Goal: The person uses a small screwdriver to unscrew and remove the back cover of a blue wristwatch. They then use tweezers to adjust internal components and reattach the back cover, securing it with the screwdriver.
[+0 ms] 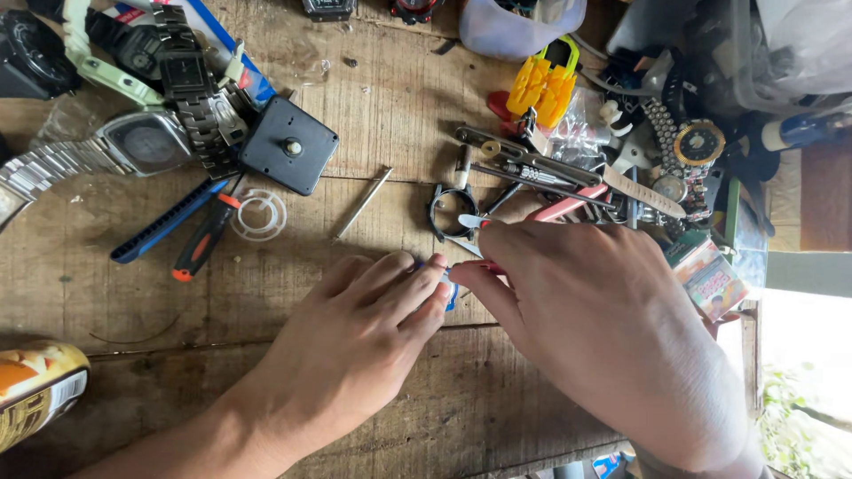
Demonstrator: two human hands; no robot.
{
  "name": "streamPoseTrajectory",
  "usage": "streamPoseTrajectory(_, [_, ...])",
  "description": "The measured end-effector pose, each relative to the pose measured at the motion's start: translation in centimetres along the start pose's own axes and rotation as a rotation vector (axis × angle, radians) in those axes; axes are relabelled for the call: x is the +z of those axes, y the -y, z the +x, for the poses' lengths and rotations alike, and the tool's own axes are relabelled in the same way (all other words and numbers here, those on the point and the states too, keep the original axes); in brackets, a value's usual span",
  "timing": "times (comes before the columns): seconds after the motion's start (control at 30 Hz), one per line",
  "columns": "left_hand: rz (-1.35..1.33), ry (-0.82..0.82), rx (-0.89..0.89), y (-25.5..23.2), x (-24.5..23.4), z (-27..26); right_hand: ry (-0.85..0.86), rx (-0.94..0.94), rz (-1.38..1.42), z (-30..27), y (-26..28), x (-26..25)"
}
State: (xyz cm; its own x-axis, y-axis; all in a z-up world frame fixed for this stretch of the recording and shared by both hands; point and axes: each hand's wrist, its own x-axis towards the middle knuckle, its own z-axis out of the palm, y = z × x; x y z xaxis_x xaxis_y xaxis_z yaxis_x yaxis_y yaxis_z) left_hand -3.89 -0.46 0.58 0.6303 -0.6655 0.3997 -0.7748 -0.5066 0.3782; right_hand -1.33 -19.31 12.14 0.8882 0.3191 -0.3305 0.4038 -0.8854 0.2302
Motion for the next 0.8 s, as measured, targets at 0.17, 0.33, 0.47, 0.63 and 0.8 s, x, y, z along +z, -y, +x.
streamPoseTrajectory(0.17, [0.005,-0.018,0.0,0.2,0.0,-0.1,-0.079,-0.109,0.104,-0.1,0.0,-0.1])
streamPoseTrajectory(0.33, [-0.005,-0.023,-0.004,0.2,-0.2,0.0,-0.066,-0.261,0.193,0.4,0.1,-0.7])
streamPoseTrajectory(0.47, [-0.002,-0.016,0.015,0.3,-0.5,0.0,-0.075,-0.191,0.309,0.5,0.1,-0.9])
streamPoseTrajectory(0.63, [0.041,-0.056,0.041,0.3,-0.7,0.4,-0.094,0.025,0.002,0.0,0.3,0.2])
streamPoseTrajectory(0.8, [0.017,-0.055,0.057,0.5,-0.3,0.3,-0.127,-0.095,-0.013,0.2,0.6,0.4])
